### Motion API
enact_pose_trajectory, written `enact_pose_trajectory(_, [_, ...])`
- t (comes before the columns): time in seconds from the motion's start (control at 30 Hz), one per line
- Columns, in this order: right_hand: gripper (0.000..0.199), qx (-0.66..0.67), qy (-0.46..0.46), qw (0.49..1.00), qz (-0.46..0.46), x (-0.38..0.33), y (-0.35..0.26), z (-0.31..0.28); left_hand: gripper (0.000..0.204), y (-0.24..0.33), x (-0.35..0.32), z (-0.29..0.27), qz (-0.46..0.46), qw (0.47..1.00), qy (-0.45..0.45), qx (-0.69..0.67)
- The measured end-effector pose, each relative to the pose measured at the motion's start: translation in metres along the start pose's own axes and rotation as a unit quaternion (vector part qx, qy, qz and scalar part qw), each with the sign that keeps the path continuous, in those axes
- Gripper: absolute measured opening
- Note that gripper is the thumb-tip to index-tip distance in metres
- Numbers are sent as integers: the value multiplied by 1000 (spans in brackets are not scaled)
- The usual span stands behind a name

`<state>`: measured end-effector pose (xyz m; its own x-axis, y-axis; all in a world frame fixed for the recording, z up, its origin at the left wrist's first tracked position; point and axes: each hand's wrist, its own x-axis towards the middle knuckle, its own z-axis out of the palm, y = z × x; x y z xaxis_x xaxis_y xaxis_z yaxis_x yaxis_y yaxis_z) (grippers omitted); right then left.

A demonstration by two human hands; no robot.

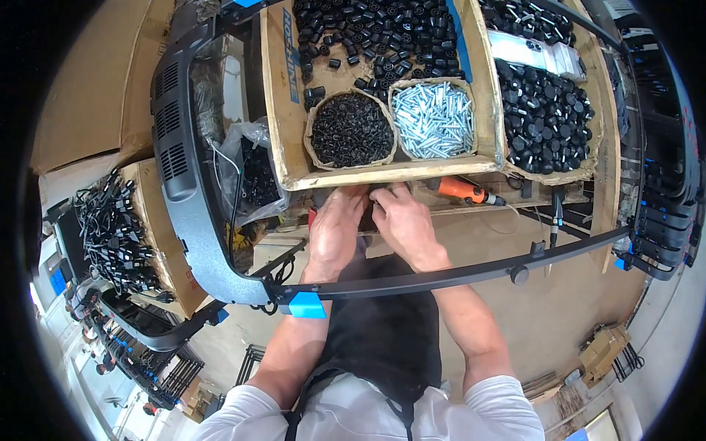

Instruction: Assembling internal components and power cords into a plastic heater housing.

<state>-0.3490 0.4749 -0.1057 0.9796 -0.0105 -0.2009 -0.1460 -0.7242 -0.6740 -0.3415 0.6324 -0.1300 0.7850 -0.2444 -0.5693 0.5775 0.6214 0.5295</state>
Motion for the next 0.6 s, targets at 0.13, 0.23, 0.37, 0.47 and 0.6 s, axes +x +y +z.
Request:
enact_pose_trajectory(0.13, [24, 50, 27, 998, -2, -8, -13, -2, 44, -3, 2, 7, -46, 998, -19, -49])
enact_pose_trajectory(0.23, [28, 73, 61, 992, -80, -9, -26, 1, 41, -9, 9, 5, -86, 985, 3, -149])
enact_pose_trajectory(0.37, [27, 101, 160, 980, -66, -17, -23, -1, 33, -6, 20, 6, -110, 980, 31, -164])
enact_pose_trajectory(0.47, [29, 183, 187, 958, 113, -42, 18, 0, 27, -4, 20, 8, -121, 980, 77, -142])
enact_pose_trajectory(0.6, [45, 506, 142, 742, 416, -58, 85, -2, 25, 2, 18, -3, -192, 953, 9, -235])
